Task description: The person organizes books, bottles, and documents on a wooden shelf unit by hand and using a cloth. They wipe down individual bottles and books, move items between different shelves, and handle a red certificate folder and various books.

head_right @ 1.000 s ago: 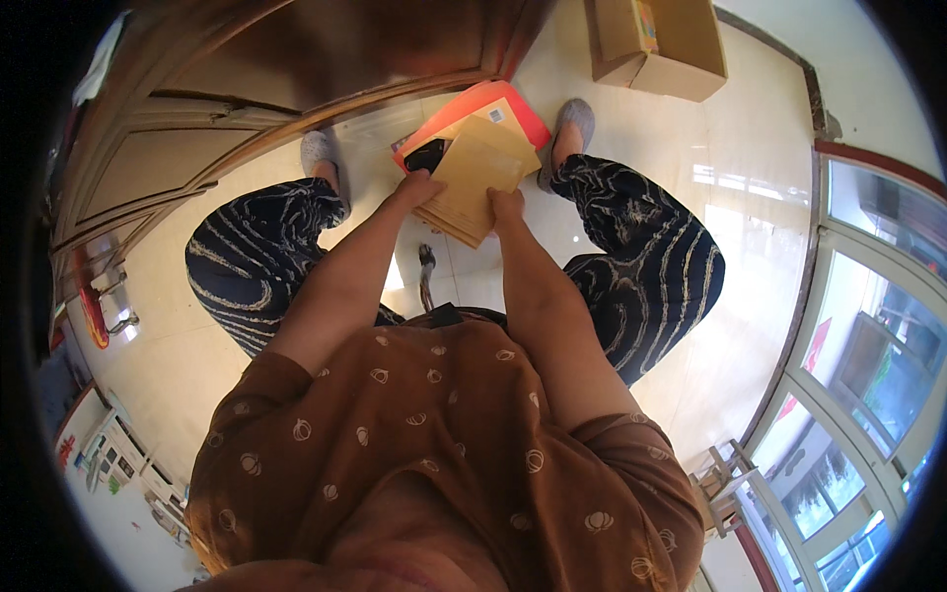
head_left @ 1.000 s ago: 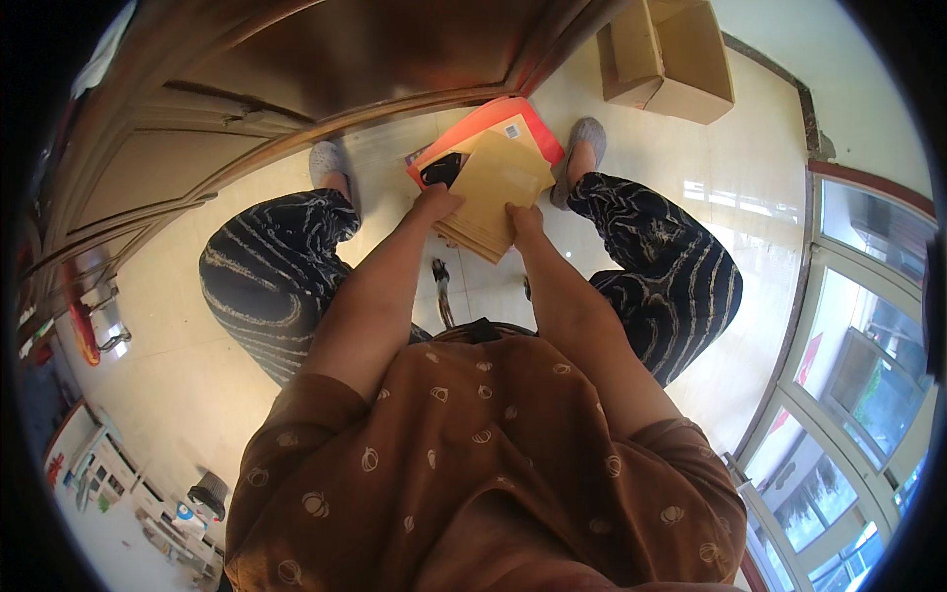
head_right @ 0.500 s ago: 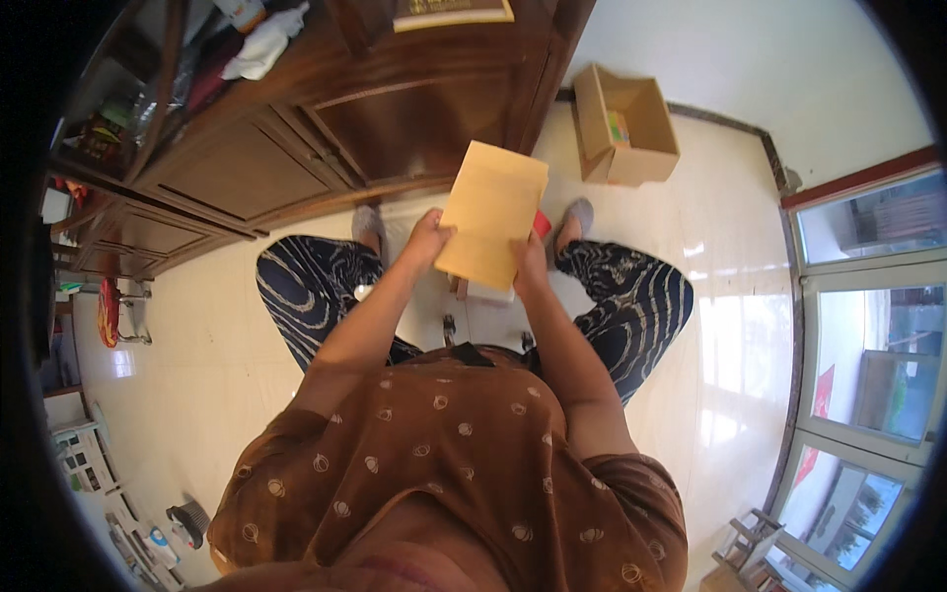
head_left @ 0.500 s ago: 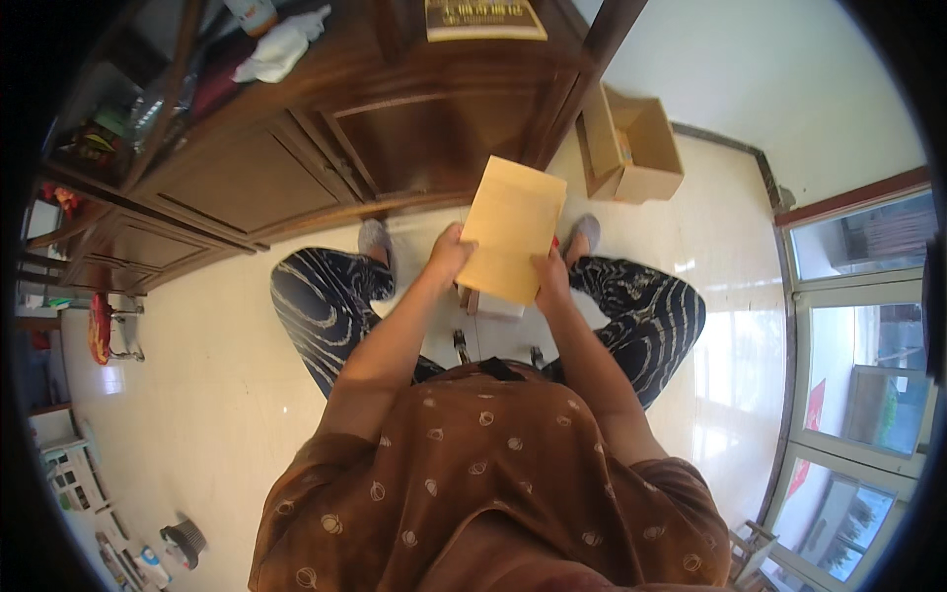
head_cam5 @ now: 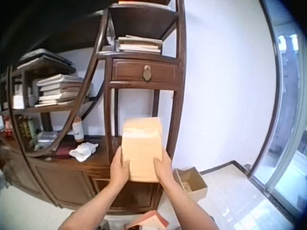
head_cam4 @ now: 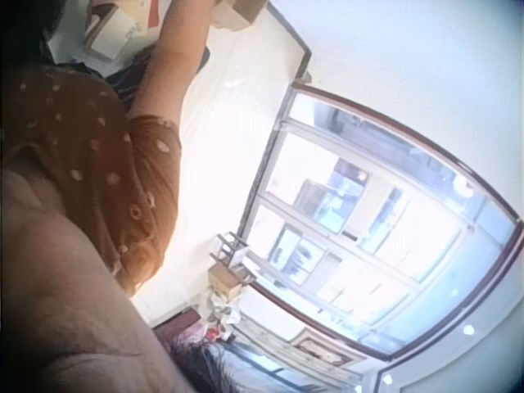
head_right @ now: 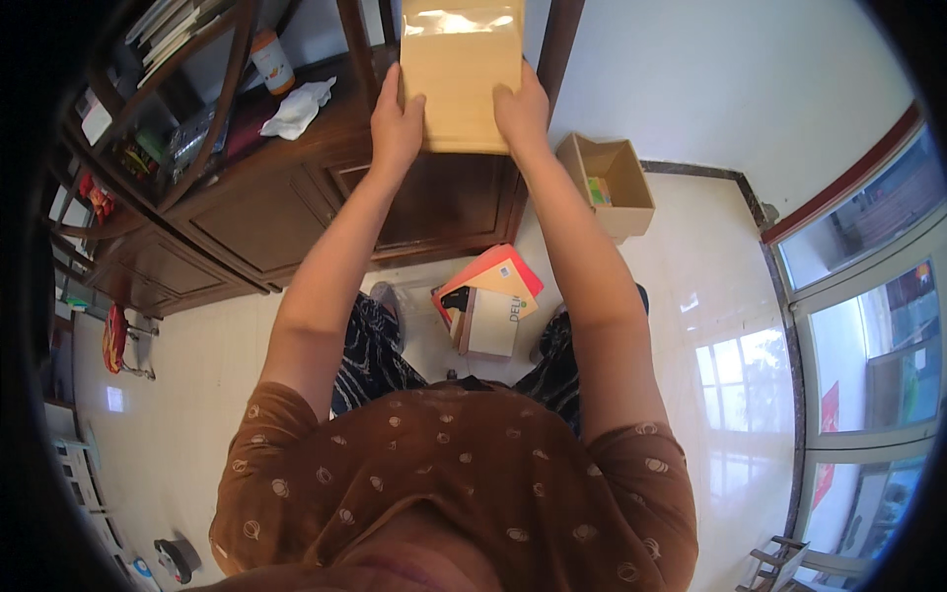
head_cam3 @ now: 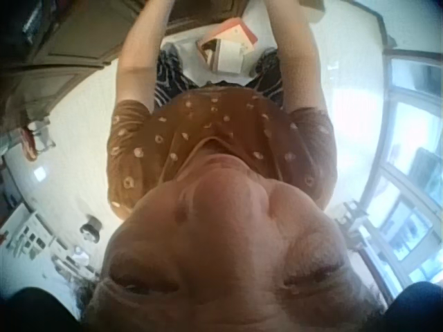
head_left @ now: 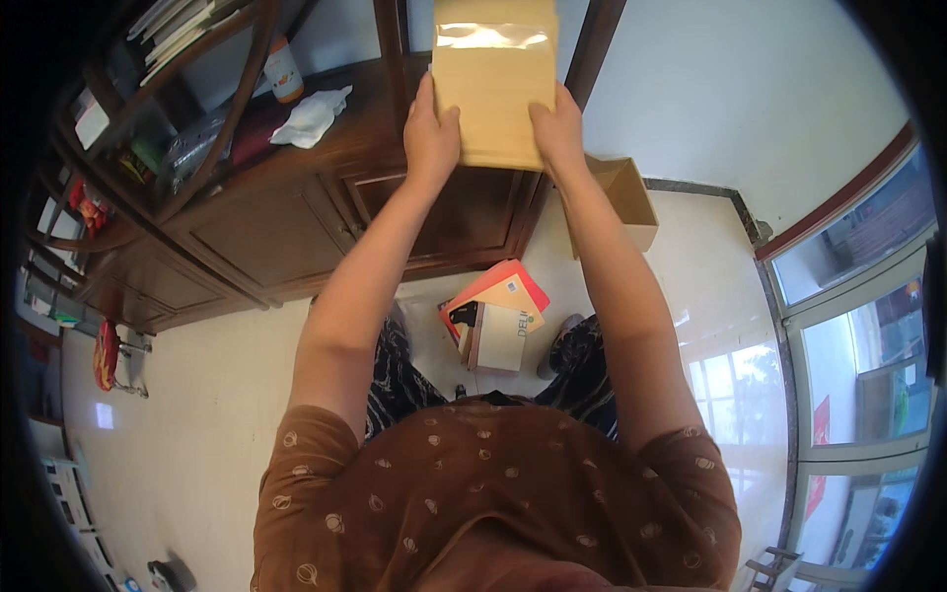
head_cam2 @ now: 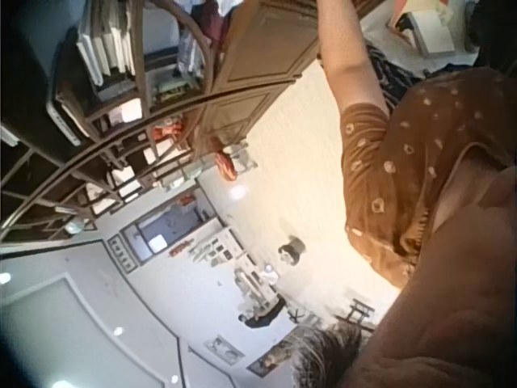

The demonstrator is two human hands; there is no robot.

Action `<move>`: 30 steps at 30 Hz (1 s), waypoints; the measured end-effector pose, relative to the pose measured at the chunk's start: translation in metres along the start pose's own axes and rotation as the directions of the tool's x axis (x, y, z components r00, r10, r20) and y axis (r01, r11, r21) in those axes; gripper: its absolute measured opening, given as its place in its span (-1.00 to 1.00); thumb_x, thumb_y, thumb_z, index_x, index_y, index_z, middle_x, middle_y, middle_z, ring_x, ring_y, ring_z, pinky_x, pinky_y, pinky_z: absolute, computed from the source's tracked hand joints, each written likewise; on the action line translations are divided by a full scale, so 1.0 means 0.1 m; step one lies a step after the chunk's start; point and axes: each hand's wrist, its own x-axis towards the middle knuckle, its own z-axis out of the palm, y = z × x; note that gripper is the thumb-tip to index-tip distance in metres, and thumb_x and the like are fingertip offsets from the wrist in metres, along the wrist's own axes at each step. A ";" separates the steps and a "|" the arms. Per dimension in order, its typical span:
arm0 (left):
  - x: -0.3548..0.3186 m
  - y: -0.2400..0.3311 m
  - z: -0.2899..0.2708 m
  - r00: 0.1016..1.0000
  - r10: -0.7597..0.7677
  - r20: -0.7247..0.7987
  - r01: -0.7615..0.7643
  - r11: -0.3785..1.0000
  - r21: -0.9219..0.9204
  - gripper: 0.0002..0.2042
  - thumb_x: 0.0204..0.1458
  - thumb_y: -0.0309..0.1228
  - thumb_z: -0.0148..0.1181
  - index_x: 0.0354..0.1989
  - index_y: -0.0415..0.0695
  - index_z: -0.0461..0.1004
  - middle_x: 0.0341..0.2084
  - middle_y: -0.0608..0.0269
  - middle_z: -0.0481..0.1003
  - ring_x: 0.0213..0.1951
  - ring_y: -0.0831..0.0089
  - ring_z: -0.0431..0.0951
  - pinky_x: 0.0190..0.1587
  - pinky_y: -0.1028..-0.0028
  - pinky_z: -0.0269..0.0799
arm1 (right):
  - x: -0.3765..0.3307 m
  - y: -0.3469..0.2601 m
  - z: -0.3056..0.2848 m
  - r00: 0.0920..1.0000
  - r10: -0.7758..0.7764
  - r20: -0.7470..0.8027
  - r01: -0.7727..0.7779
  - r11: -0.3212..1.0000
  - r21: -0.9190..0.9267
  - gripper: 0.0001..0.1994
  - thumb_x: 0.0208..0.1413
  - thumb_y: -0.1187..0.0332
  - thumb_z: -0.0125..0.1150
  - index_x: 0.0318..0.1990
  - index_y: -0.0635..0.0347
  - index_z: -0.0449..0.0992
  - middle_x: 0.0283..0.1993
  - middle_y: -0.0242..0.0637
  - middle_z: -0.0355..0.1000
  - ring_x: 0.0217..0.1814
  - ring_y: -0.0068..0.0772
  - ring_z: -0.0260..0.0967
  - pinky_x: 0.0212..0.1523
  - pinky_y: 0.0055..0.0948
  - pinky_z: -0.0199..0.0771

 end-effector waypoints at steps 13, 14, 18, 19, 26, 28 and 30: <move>0.40 -0.48 0.61 0.901 -0.049 0.431 -0.242 0.767 0.595 -0.16 -0.13 0.38 0.15 0.16 -0.08 0.46 0.22 -0.11 0.34 0.31 -0.12 0.20 0.22 -0.12 0.19 | 0.73 0.96 0.23 0.992 -0.122 -0.021 0.077 0.740 -0.668 -0.58 0.16 -0.03 0.08 -0.08 0.10 0.60 -0.05 0.01 0.54 0.05 0.11 0.45 0.07 -0.04 0.40; 0.39 -0.47 0.64 0.890 -0.016 0.456 -0.264 0.797 0.544 -0.09 -0.20 0.38 0.22 0.18 -0.15 0.45 0.19 -0.15 0.36 0.29 -0.15 0.23 0.19 0.08 0.35 | 0.71 1.03 0.13 0.972 -0.215 -0.094 0.126 0.815 -0.566 -0.55 0.17 -0.03 0.09 -0.07 0.18 0.58 -0.13 0.07 0.54 -0.01 0.13 0.48 -0.02 -0.04 0.46; 0.30 -0.21 0.50 0.903 -0.011 0.430 -0.233 0.828 0.510 -0.44 -0.03 0.01 0.29 0.02 -0.18 0.54 0.01 -0.08 0.48 0.13 0.00 0.39 0.20 0.09 0.31 | -0.23 0.54 -0.03 0.696 -0.712 -0.086 0.563 0.617 -0.550 -0.76 0.16 0.35 0.14 -0.11 0.30 0.53 -0.02 0.09 0.49 0.07 0.16 0.41 0.08 -0.07 0.41; 0.33 -0.40 0.43 0.929 -0.015 0.371 -0.222 0.778 0.587 -0.41 -0.13 0.09 0.34 -0.01 -0.11 0.57 -0.01 -0.03 0.49 0.12 0.02 0.41 0.18 0.11 0.33 | -0.54 0.69 0.00 0.751 -0.660 -0.032 0.530 0.631 -0.566 -0.76 0.13 0.31 0.19 -0.10 0.22 0.55 -0.03 0.00 0.49 0.06 0.10 0.40 0.10 -0.09 0.37; 0.28 -0.24 0.74 0.951 0.163 0.262 -0.302 0.665 0.683 -0.53 -0.06 0.00 0.32 -0.10 -0.10 0.62 0.02 0.11 0.52 0.18 0.10 0.37 0.29 0.04 0.14 | -3.56 3.16 -0.92 0.635 0.757 -0.155 -0.663 0.430 -0.613 -0.58 0.05 0.20 0.26 0.04 0.20 0.51 -0.02 0.04 0.48 0.08 0.09 0.42 0.07 -0.11 0.40; 0.27 -0.46 0.60 0.954 0.178 0.239 -0.298 0.593 0.748 -0.58 -0.04 -0.04 0.30 -0.13 -0.08 0.63 -0.03 0.18 0.55 0.14 0.16 0.40 0.27 0.08 0.14 | -4.23 3.28 -0.94 0.180 0.977 -0.111 -0.839 0.094 -0.536 -0.50 -0.03 0.23 0.36 0.03 0.39 0.50 0.03 0.07 0.51 0.11 0.06 0.45 0.05 -0.14 0.43; 0.33 -0.43 0.83 0.927 0.273 0.257 -0.375 0.660 0.651 -0.61 -0.04 -0.06 0.30 -0.16 -0.08 0.65 -0.07 0.21 0.57 0.11 0.18 0.42 0.22 0.18 0.21 | -5.08 4.05 -1.05 0.121 0.949 -0.290 -0.985 0.078 -0.155 -0.60 -0.18 0.20 0.38 -0.29 0.40 0.58 -0.25 0.05 0.58 -0.16 0.00 0.57 -0.13 -0.19 0.51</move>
